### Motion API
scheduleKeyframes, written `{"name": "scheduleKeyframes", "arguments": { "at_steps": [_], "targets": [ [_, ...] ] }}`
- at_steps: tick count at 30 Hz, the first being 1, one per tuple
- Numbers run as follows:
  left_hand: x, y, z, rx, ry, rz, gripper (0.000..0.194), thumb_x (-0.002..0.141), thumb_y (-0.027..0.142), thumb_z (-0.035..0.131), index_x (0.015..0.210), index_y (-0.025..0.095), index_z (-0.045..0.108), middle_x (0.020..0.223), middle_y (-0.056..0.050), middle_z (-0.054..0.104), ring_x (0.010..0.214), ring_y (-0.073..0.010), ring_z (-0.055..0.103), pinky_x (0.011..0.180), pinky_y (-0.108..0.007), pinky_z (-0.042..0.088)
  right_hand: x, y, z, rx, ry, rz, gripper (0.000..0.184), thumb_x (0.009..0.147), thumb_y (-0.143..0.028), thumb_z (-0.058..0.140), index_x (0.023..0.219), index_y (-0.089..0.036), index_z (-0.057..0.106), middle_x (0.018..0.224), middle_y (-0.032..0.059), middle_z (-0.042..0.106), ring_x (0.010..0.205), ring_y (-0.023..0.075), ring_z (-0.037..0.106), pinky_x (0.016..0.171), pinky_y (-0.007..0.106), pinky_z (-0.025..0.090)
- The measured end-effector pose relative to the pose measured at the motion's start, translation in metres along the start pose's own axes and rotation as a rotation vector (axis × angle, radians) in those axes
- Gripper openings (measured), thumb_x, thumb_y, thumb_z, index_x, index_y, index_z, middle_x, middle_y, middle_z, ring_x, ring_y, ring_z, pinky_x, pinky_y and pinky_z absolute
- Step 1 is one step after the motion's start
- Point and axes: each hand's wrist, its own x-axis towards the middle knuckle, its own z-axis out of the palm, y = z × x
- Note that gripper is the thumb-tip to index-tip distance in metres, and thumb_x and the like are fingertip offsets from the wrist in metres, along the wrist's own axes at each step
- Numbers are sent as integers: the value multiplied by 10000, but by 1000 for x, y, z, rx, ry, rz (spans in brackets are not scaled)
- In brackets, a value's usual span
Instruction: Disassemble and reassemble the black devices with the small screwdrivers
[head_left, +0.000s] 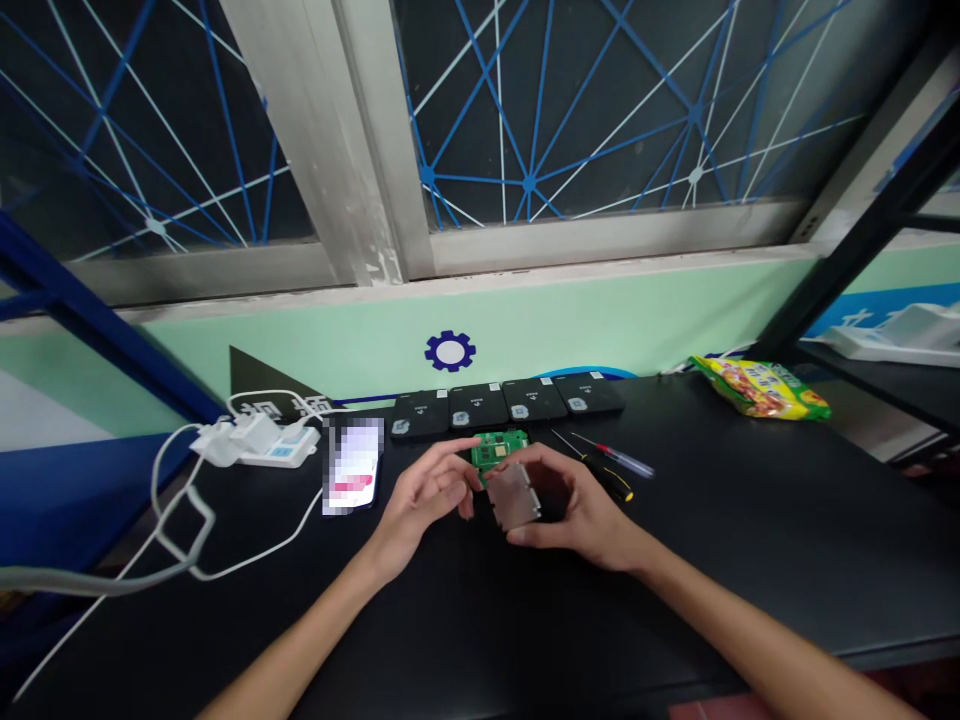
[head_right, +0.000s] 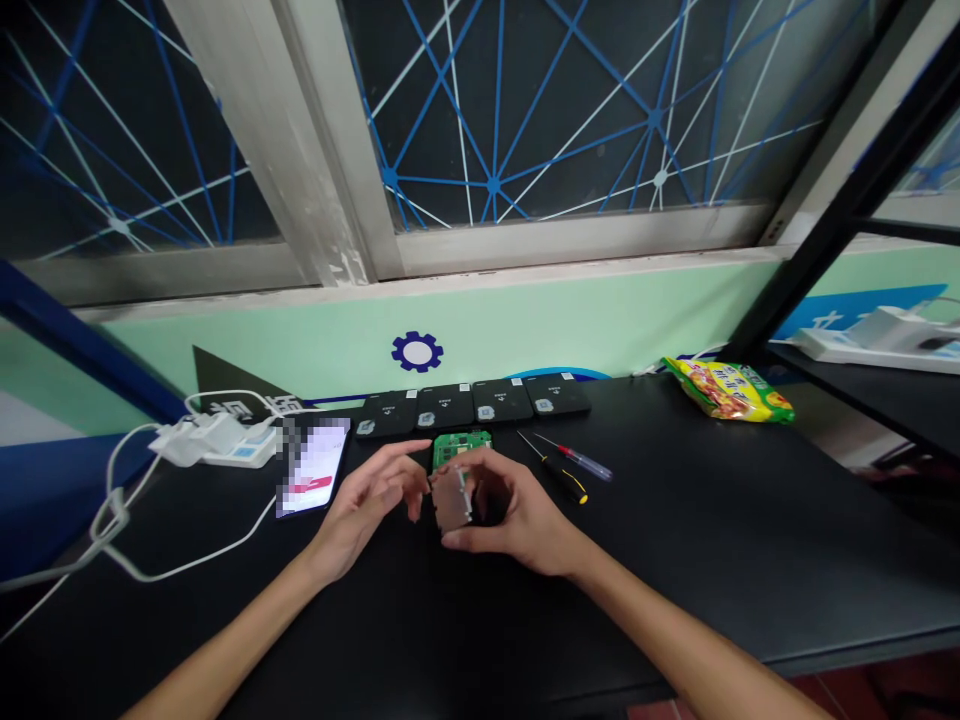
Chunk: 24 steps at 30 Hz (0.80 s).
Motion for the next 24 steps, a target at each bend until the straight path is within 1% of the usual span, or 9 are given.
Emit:
{"name": "scheduleKeyframes", "arguments": {
  "at_steps": [2, 4, 9, 15, 17, 19, 21, 23, 24],
  "targets": [
    [0, 0, 0, 13, 7, -6, 470, 1036, 421, 713, 1456, 233, 621, 1059, -75, 684, 807, -179, 640, 788, -328, 501, 0, 0, 1, 175, -15, 43, 580, 756, -251, 983, 1254, -278, 685, 1166, 33, 739, 1005, 213, 703, 878, 336, 554],
    [0, 1, 1, 24, 17, -17, 446, 1020, 410, 736, 1411, 218, 643, 1036, -72, 690, 788, -173, 639, 771, -319, 503, 1, 0, 0, 259, -14, 64, 581, 747, -231, 987, 1244, -277, 688, 1184, 31, 750, 1005, 198, 708, 881, 317, 555],
    [2, 8, 3, 102, 50, -56, 373, 984, 436, 769, 1247, 178, 708, 887, -45, 707, 728, -166, 638, 715, -294, 512, 3, 2, -3, 323, -6, 92, 585, 720, -217, 997, 1227, -259, 708, 1195, 39, 771, 996, 186, 721, 917, 308, 552],
    [4, 11, 0, 271, 45, -70, 351, 1015, 491, 692, 1116, 157, 740, 789, -36, 708, 678, -165, 630, 664, -286, 506, 4, 2, -5, 344, 18, 126, 588, 703, -302, 1001, 1211, -223, 715, 1188, 68, 759, 1020, 216, 721, 941, 338, 555],
    [2, 13, -3, 399, 32, -51, 348, 1023, 493, 665, 1105, 164, 743, 766, -20, 685, 650, -154, 600, 634, -275, 482, 4, 1, -5, 344, 25, 137, 590, 704, -331, 997, 1205, -219, 707, 1182, 77, 757, 1006, 228, 721, 935, 353, 555],
    [0, 14, -5, 617, -34, -13, 327, 986, 483, 710, 1111, 185, 749, 729, 16, 643, 594, -130, 527, 589, -258, 427, 3, -1, -5, 352, 36, 147, 584, 700, -345, 999, 1186, -221, 699, 1135, 69, 759, 966, 223, 717, 899, 341, 553],
    [-3, 16, -7, 830, -151, 16, 378, 894, 498, 809, 1128, 208, 747, 687, 54, 597, 543, -114, 456, 546, -252, 366, 3, -1, -5, 366, 50, 152, 574, 697, -365, 1000, 1165, -221, 700, 1075, 57, 752, 901, 205, 698, 824, 305, 544],
    [-5, 16, -7, 957, -227, 24, 504, 815, 558, 866, 1164, 220, 730, 667, 73, 576, 535, -119, 470, 551, -258, 359, 2, 0, -6, 376, 61, 156, 551, 732, -411, 976, 1176, -224, 708, 989, 38, 726, 754, 159, 631, 660, 244, 492],
    [-6, 15, -7, 1009, -244, 33, 560, 786, 594, 878, 1178, 226, 724, 660, 78, 573, 536, -124, 495, 569, -265, 368, 2, 1, -7, 382, 63, 157, 536, 762, -441, 952, 1191, -226, 712, 941, 28, 704, 677, 134, 571, 578, 219, 434]
  ]
}}
